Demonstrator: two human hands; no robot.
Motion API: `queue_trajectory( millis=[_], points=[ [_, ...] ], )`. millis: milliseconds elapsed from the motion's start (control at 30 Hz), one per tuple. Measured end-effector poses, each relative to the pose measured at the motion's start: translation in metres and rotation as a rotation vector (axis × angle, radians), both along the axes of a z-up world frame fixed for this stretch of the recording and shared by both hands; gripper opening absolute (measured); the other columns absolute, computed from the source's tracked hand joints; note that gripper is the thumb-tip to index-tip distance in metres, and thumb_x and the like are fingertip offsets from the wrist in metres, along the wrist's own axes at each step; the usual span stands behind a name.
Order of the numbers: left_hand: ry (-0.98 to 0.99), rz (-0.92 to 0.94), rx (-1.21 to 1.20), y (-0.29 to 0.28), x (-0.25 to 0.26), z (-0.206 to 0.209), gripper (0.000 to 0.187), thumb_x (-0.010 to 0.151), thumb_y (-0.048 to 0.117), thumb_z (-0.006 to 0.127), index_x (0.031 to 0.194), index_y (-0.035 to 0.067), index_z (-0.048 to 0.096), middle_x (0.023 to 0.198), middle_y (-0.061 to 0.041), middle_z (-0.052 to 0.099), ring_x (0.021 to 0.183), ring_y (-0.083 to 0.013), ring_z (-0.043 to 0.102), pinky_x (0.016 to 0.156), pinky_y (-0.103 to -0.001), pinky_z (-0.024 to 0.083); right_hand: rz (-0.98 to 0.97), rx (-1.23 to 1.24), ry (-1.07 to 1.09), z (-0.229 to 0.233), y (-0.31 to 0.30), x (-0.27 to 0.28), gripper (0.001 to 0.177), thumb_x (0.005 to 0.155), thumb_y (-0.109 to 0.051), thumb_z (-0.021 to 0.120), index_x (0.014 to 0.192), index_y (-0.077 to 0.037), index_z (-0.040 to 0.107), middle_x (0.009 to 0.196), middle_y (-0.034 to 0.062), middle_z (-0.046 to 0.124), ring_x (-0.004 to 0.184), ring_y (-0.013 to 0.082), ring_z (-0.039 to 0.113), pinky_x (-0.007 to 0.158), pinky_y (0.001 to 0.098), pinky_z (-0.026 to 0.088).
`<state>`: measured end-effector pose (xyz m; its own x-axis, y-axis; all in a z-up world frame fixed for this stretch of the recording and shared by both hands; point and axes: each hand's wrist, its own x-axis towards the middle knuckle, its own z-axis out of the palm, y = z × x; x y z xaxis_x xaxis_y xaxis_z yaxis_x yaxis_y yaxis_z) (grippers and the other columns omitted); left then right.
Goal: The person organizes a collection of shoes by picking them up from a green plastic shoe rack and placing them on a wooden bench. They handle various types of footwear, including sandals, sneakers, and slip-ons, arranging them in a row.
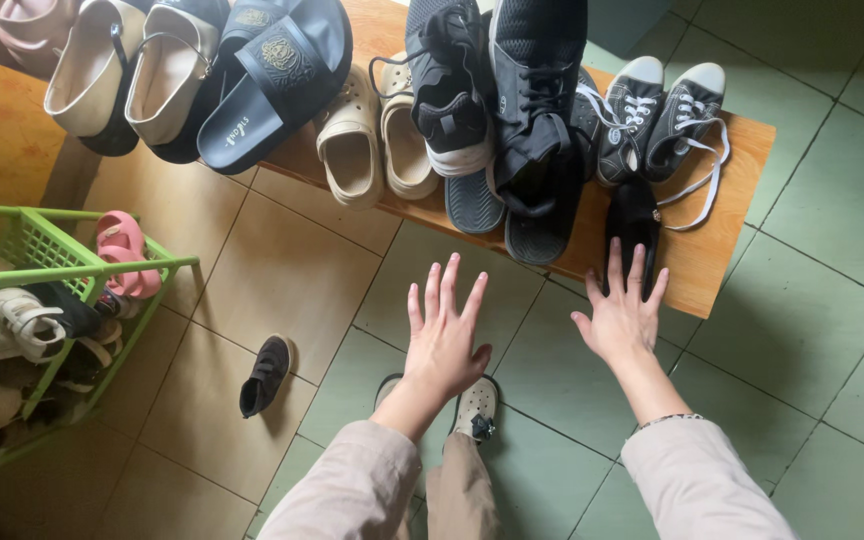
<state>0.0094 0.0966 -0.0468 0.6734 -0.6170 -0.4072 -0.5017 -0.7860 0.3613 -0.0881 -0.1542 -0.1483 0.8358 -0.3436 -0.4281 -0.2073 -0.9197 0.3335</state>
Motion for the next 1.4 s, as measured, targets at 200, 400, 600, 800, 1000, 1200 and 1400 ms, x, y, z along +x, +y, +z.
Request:
queue_trajectory(
  millis=[200,400,600,800,1000,1200,1400],
  points=[
    [0.045,-0.017,0.016,-0.018,0.023,0.017,0.106,0.075,0.036,0.08,0.16,0.018,0.018,0.166,-0.021,-0.001,0.153,-0.0441,0.002,0.12,-0.064,0.007,-0.004,0.043,0.095,0.013,-0.005,0.011,0.072,0.087,-0.066,0.059,0.149,-0.029,0.053,0.174,0.0156,-0.002,0.157,0.0418,-0.012,0.117,0.0682,-0.004],
    [0.089,-0.02,0.02,-0.033,0.047,0.03,0.105,0.075,0.037,0.08,0.159,0.018,0.021,0.165,-0.021,0.001,0.153,-0.0441,0.003,0.12,-0.064,0.007,-0.071,0.126,0.184,0.028,-0.006,0.018,0.069,0.087,-0.065,0.059,0.146,-0.029,0.055,0.174,0.0146,-0.003,0.157,0.0407,-0.014,0.118,0.0675,-0.006],
    [0.065,-0.022,0.027,-0.024,0.042,0.021,0.106,0.074,0.036,0.081,0.159,0.017,0.021,0.165,-0.022,0.001,0.153,-0.0446,0.003,0.119,-0.064,0.008,-0.068,0.096,0.132,0.021,0.002,0.015,0.074,0.085,-0.066,0.06,0.148,-0.027,0.054,0.173,0.0149,-0.002,0.156,0.0409,-0.013,0.117,0.0677,-0.006],
    [0.084,-0.027,0.034,-0.026,0.038,0.018,0.105,0.075,0.035,0.081,0.159,0.017,0.02,0.165,-0.022,0.0,0.153,-0.0446,0.002,0.12,-0.064,0.008,-0.081,0.101,0.165,0.02,0.001,0.015,0.072,0.088,-0.066,0.057,0.149,-0.028,0.053,0.174,0.015,-0.004,0.157,0.0407,-0.014,0.118,0.0677,-0.006],
    [0.099,-0.023,0.021,-0.033,0.039,0.017,0.105,0.075,0.035,0.081,0.159,0.018,0.021,0.166,-0.021,-0.001,0.153,-0.0439,0.002,0.119,-0.064,0.008,-0.077,0.104,0.182,0.021,-0.002,0.014,0.072,0.088,-0.067,0.056,0.15,-0.031,0.051,0.173,0.0146,-0.005,0.157,0.0412,-0.014,0.117,0.0679,-0.007],
    [0.104,-0.032,0.015,-0.037,0.039,0.016,0.103,0.075,0.035,0.08,0.159,0.017,0.022,0.166,-0.021,0.0,0.154,-0.0433,0.002,0.119,-0.064,0.008,-0.101,0.125,0.133,0.021,-0.009,0.012,0.071,0.085,-0.068,0.057,0.149,-0.04,0.049,0.172,0.0143,-0.006,0.156,0.0427,-0.014,0.117,0.0698,-0.006],
    [0.104,-0.047,0.034,-0.035,0.036,0.015,0.103,0.075,0.034,0.08,0.159,0.017,0.022,0.166,-0.02,0.0,0.153,-0.0436,0.002,0.12,-0.064,0.008,-0.143,0.142,0.118,0.02,-0.01,0.003,0.066,0.084,-0.068,0.06,0.144,-0.04,0.056,0.174,0.0154,-0.007,0.158,0.0423,-0.014,0.118,0.0702,-0.003]
  ],
)
